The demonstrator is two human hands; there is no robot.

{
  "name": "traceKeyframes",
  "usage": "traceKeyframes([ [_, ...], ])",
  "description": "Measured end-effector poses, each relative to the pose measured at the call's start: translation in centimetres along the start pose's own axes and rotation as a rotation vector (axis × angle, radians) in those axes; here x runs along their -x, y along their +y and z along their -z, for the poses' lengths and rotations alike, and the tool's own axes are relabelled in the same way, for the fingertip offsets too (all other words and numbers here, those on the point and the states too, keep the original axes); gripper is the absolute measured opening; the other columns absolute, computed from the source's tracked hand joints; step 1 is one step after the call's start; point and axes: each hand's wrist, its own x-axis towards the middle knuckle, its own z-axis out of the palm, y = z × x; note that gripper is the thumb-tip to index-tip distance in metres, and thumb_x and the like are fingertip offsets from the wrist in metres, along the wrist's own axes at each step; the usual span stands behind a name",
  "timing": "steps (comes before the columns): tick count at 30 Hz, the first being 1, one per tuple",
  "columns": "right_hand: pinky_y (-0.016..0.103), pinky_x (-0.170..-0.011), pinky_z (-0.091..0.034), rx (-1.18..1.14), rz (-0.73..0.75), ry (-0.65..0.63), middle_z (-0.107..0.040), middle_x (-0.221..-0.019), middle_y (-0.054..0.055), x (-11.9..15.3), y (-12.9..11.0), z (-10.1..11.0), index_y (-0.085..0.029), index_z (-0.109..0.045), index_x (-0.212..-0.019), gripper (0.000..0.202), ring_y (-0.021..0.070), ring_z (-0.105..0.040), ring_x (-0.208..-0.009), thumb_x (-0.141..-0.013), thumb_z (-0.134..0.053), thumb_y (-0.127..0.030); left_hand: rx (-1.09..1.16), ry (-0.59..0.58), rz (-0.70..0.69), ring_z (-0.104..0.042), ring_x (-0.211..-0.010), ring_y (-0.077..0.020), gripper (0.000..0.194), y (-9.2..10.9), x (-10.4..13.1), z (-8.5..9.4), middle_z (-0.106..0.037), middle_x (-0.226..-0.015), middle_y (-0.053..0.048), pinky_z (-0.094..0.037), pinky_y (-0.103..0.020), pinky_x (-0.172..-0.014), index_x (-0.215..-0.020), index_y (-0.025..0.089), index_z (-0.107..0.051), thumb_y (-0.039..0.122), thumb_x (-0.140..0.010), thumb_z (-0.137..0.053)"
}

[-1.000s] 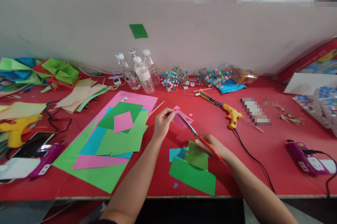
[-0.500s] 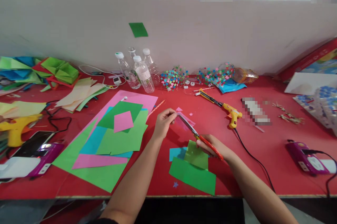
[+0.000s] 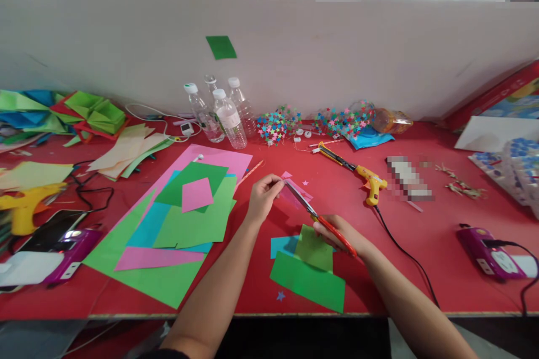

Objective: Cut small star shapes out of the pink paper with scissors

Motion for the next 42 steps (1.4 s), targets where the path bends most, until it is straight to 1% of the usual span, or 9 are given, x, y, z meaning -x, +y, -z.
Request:
traceKeyframes([
  [8,0.020,-0.041,-0.025,-0.009,-0.005,-0.006,-0.036,-0.047,-0.007,-0.07,0.09,-0.03,-0.018,-0.048,-0.070,0.057,0.0060,-0.032,-0.041,-0.082,-0.050,-0.073,0.030,0.017,0.053,-0.043,-0.050,-0.0080,0.019,0.06,0.07,-0.14,-0.047,-0.050,0.005,-0.033,-0.021,-0.050,-0.067,0.017,-0.061,0.035,-0.073,-0.065],
  [15,0.020,-0.039,-0.023,-0.057,-0.064,0.006,-0.034,-0.045,-0.008,0.02,-0.29,-0.18,-0.018,-0.047,-0.069,0.056,0.0054,-0.031,-0.039,-0.080,-0.052,-0.073,0.032,0.008,0.047,-0.043,-0.050,-0.0080,0.019,-0.13,-0.09,-0.07,-0.047,-0.050,0.005,-0.033,-0.021,-0.050,-0.068,0.017,-0.062,0.035,-0.073,-0.066],
  [19,0.020,-0.037,-0.023,-0.080,-0.074,0.010,-0.035,-0.044,-0.008,0.01,-0.35,-0.24,-0.018,-0.046,-0.068,0.056,0.0048,-0.031,-0.037,-0.079,-0.054,-0.073,0.039,0.010,0.053,-0.043,-0.050,-0.0077,0.019,-0.05,-0.08,-0.06,-0.047,-0.050,0.005,-0.033,-0.021,-0.050,-0.067,0.017,-0.062,0.035,-0.072,-0.066],
  [22,0.019,-0.035,-0.022,-0.097,-0.088,0.009,-0.035,-0.043,-0.008,-0.08,-0.34,-0.34,-0.019,-0.045,-0.067,0.057,0.0045,-0.030,-0.035,-0.078,-0.053,-0.074,0.058,0.016,0.072,-0.044,-0.050,-0.0075,0.019,-0.04,-0.06,-0.11,-0.048,-0.051,0.005,-0.033,-0.020,-0.049,-0.067,0.017,-0.061,0.035,-0.071,-0.067],
  [26,0.019,-0.033,-0.024,-0.120,-0.110,0.016,-0.033,-0.042,-0.010,-0.23,-0.19,-0.44,-0.019,-0.045,-0.067,0.060,0.0047,-0.030,-0.033,-0.076,-0.050,-0.078,0.104,0.025,0.091,-0.045,-0.048,-0.0074,0.020,-0.19,-0.07,-0.26,-0.050,-0.051,0.005,-0.034,-0.021,-0.049,-0.066,0.017,-0.062,0.036,-0.070,-0.068],
  [31,0.019,-0.033,-0.022,-0.132,-0.119,0.009,-0.031,-0.042,-0.010,-0.28,0.10,-0.38,-0.019,-0.046,-0.068,0.058,0.0045,-0.029,-0.033,-0.076,-0.052,-0.076,0.121,0.036,0.075,-0.045,-0.048,-0.0075,0.020,-0.39,-0.05,-0.36,-0.051,-0.052,0.005,-0.034,-0.021,-0.049,-0.067,0.017,-0.063,0.037,-0.071,-0.068],
  [36,0.019,-0.035,-0.022,-0.123,-0.097,0.008,-0.034,-0.044,-0.009,-0.20,0.00,-0.31,-0.019,-0.044,-0.067,0.055,0.0043,-0.029,-0.035,-0.078,-0.056,-0.072,0.111,0.025,0.050,-0.045,-0.049,-0.0076,0.018,-0.25,0.03,-0.25,-0.049,-0.051,0.005,-0.034,-0.021,-0.049,-0.065,0.018,-0.063,0.034,-0.072,-0.067],
  [42,0.019,-0.037,-0.022,-0.080,-0.084,0.002,-0.034,-0.045,-0.008,-0.16,-0.13,-0.24,-0.019,-0.045,-0.067,0.058,0.0049,-0.030,-0.037,-0.078,-0.052,-0.075,0.092,-0.011,0.026,-0.043,-0.050,-0.0081,0.018,0.05,-0.02,0.04,-0.046,-0.051,0.005,-0.033,-0.022,-0.050,-0.064,0.018,-0.060,0.032,-0.073,-0.065],
])
